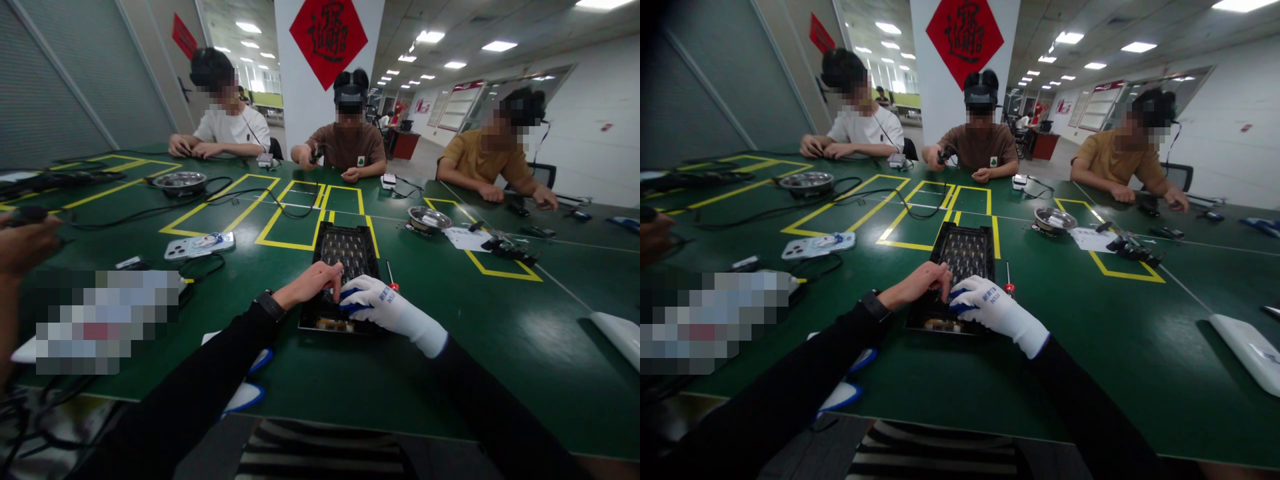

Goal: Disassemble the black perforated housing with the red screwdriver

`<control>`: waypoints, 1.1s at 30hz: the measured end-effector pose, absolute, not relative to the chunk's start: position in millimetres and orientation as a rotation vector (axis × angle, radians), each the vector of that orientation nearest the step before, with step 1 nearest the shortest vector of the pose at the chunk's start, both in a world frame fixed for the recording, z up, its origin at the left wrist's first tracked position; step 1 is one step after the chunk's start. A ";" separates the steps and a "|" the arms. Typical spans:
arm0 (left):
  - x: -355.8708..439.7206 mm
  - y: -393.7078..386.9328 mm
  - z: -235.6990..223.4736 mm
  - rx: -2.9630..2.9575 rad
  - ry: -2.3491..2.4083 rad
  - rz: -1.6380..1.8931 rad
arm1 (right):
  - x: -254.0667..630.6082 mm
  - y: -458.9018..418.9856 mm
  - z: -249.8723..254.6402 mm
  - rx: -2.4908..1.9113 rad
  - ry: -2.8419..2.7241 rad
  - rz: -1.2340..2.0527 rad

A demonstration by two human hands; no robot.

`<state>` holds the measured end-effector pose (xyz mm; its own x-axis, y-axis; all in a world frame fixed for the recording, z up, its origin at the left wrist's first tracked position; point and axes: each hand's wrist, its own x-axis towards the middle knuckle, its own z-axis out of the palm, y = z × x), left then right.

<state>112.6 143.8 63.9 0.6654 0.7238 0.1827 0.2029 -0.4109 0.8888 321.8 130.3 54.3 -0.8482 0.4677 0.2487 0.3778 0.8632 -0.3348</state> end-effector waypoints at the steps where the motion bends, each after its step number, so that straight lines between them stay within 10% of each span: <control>1: 112.9 144.5 62.7 1.949 0.719 0.709 | 321.4 130.1 54.5 -0.635 -2.710 0.402; 24: 117.3 152.7 41.1 1.984 0.920 0.712 | 420.2 145.6 19.0 -1.130 -2.743 -0.413; 33: 123.6 149.4 54.5 2.111 0.919 0.904 | 423.2 143.2 28.7 -1.174 -1.810 0.152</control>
